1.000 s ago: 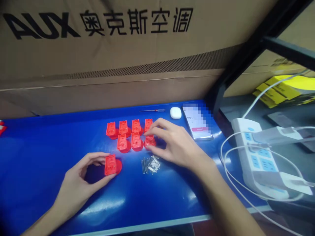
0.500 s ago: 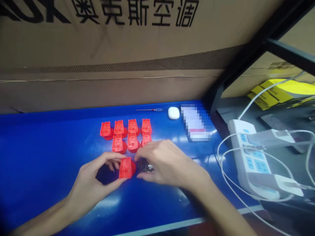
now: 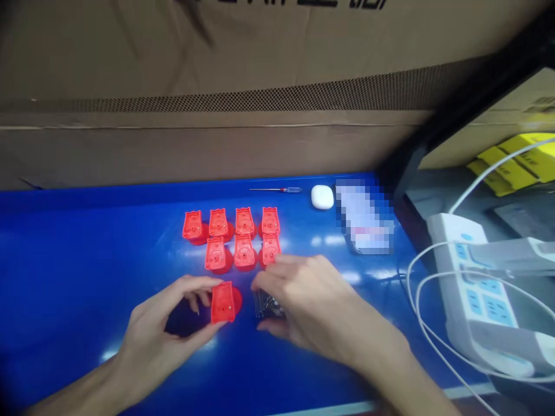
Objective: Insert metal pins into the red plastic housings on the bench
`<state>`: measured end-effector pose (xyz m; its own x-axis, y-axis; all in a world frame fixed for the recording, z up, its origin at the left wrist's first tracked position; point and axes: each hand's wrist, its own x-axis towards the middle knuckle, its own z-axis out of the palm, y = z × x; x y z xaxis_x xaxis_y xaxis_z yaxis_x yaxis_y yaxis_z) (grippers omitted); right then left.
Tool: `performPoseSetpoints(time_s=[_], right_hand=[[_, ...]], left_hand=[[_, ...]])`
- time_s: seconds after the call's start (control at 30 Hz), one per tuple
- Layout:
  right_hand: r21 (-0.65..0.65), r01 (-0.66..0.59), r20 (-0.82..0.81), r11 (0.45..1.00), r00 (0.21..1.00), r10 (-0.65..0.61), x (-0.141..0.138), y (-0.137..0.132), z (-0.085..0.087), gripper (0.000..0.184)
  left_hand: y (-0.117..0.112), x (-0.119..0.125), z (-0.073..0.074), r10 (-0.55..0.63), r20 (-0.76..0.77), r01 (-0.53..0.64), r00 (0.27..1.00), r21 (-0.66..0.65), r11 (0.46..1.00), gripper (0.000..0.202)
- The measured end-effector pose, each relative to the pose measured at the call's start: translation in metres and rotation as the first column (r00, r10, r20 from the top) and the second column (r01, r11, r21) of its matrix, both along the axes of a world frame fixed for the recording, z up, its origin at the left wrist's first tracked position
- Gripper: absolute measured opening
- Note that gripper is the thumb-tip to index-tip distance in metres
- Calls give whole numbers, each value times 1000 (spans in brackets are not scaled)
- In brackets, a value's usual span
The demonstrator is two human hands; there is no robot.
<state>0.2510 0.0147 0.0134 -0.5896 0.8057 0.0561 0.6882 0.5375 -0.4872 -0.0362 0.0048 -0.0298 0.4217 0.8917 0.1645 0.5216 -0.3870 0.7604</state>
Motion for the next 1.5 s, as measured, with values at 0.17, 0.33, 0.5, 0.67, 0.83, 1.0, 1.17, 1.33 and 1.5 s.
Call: performPoseSetpoints(time_s=[0.17, 0.33, 0.5, 0.67, 0.83, 1.0, 1.17, 1.33, 1.5], right_hand=[[10, -37, 90, 999, 995, 36, -4, 0, 5, 32], [21, -44, 142, 999, 989, 41, -5, 1, 5, 32], [14, -50, 152, 999, 987, 47, -5, 0, 3, 31], [24, -62, 154, 998, 986, 57, -9, 0, 3, 33], [2, -55, 179, 998, 982, 54, -12, 0, 2, 31], [-5, -59, 191, 998, 980, 59, -13, 0, 2, 28], [-11, -51, 193, 999, 980, 52, -14, -1, 2, 26], [-10, -43, 201, 999, 979, 44, -15, -2, 1, 28], [3, -49, 199, 999, 979, 48, -15, -3, 0, 26]], left_hand=[[1, 0, -1, 6, -5, -6, 1000, 14, 1000, 44], [3, -1, -1, 1, -7, -1, 1000, 4, 1000, 43], [3, -1, -1, 0, -9, 0, 1000, -10, 1000, 46], [3, -1, -1, -2, 11, 2, 1000, -9, 1000, 46], [3, 0, 0, -2, 0, 2, 1000, -23, 1000, 46], [3, -1, -1, -7, 2, 7, 1000, -19, 1000, 47], [3, -2, -2, -9, -8, 9, 1000, -22, 1000, 47], [3, -2, -3, -12, -10, 12, 1000, -9, 1000, 48], [2, -2, -2, -13, -11, 13, 1000, -5, 1000, 47]])
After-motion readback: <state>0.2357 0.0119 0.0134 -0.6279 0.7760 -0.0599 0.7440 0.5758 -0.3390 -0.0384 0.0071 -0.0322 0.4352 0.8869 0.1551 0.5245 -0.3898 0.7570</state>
